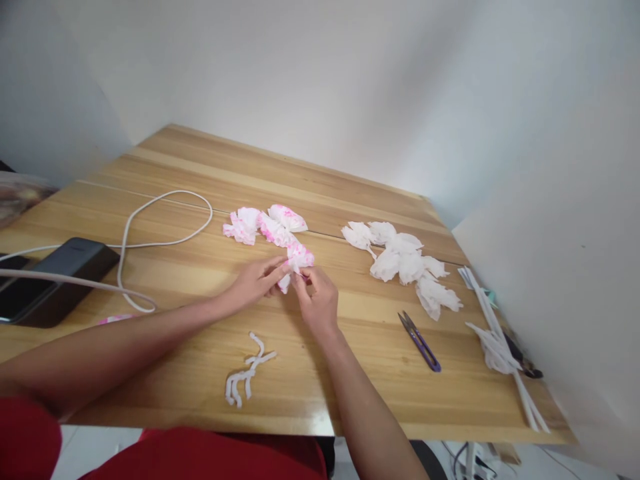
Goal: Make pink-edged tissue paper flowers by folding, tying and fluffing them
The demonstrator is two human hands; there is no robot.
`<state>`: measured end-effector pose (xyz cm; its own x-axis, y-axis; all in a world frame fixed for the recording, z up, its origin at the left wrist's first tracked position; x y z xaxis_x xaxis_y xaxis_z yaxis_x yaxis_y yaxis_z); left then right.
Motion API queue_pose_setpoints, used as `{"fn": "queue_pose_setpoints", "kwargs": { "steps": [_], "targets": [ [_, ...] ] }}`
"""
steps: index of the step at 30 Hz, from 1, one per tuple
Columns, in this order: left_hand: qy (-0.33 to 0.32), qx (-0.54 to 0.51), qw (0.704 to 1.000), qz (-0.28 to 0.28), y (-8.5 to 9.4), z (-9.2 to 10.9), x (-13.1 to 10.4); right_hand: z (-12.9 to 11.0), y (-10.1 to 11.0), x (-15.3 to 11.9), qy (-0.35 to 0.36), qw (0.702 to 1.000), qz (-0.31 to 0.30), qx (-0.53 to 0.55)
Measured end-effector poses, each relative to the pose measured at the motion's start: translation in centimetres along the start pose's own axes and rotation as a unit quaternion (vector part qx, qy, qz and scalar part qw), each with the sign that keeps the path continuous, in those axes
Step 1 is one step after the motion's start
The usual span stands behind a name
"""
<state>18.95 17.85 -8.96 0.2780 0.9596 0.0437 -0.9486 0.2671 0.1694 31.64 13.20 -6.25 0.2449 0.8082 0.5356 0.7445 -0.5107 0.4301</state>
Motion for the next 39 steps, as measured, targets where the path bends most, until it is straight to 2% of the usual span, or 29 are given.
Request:
{"fn": "queue_pose_setpoints", "kwargs": {
  "steps": [3,6,8,11,14,16,18,20,22,25,28,33,39],
  "targets": [
    [-0.052,0.030,0.998,0.022,0.4,0.4,0.2,-0.4,-0.1,0.0,0.033,0.999,-0.007,-0.015],
    [-0.063,0.027,0.997,0.039,0.5,0.0,0.3,-0.4,-0.2,0.0,0.039,0.999,-0.010,-0.014],
    [-0.069,0.031,0.996,0.040,0.3,-0.1,0.1,-0.5,0.0,0.0,0.034,0.999,-0.002,-0.011],
    [-0.116,0.063,0.991,0.029,-0.1,0.4,-0.5,-0.7,0.5,0.0,0.032,0.999,0.025,-0.026],
    [-0.147,0.089,0.985,0.021,-0.3,0.8,-1.0,-0.2,0.7,0.0,-0.019,0.999,0.045,0.004],
    [-0.125,0.057,0.990,0.019,-0.3,0.6,-0.8,0.9,0.7,0.0,-0.098,0.991,0.060,0.070],
    [-0.080,-0.017,0.997,0.014,-0.3,0.2,-0.5,1.9,0.5,0.0,-0.169,0.974,0.072,0.132],
    [-0.032,-0.094,0.995,0.014,-0.4,-0.2,-0.1,2.6,0.3,0.0,-0.206,0.962,0.073,0.165],
    [0.004,-0.142,0.990,0.019,-0.5,-0.6,0.2,2.7,0.1,-0.1,-0.214,0.960,0.068,0.170],
    [0.026,-0.166,0.985,0.025,-0.6,-0.9,0.3,2.3,0.1,-0.1,-0.185,0.970,0.061,0.147],
    [0.022,-0.139,0.989,0.042,-0.3,-0.9,0.3,1.5,0.1,-0.3,-0.130,0.986,0.045,0.100],
    [-0.050,-0.078,0.994,0.067,0.3,-0.3,0.1,0.3,0.2,-0.3,-0.040,0.998,0.028,0.028],
    [-0.097,-0.006,0.994,0.059,0.1,0.1,-0.3,-0.1,0.4,-0.3,-0.016,0.999,0.033,-0.003]
  ]
}}
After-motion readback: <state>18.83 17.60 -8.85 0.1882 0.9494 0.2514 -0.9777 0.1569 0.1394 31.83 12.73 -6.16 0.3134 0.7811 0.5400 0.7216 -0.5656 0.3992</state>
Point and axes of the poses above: each hand's wrist, its own x-axis towards the middle knuckle, its own y-axis out of the back of the hand, z = x × y, the point moved 7 cm from there along x, towards the middle knuckle, and after that the axes turned 13 degrees about z, right-handed, at the moved point
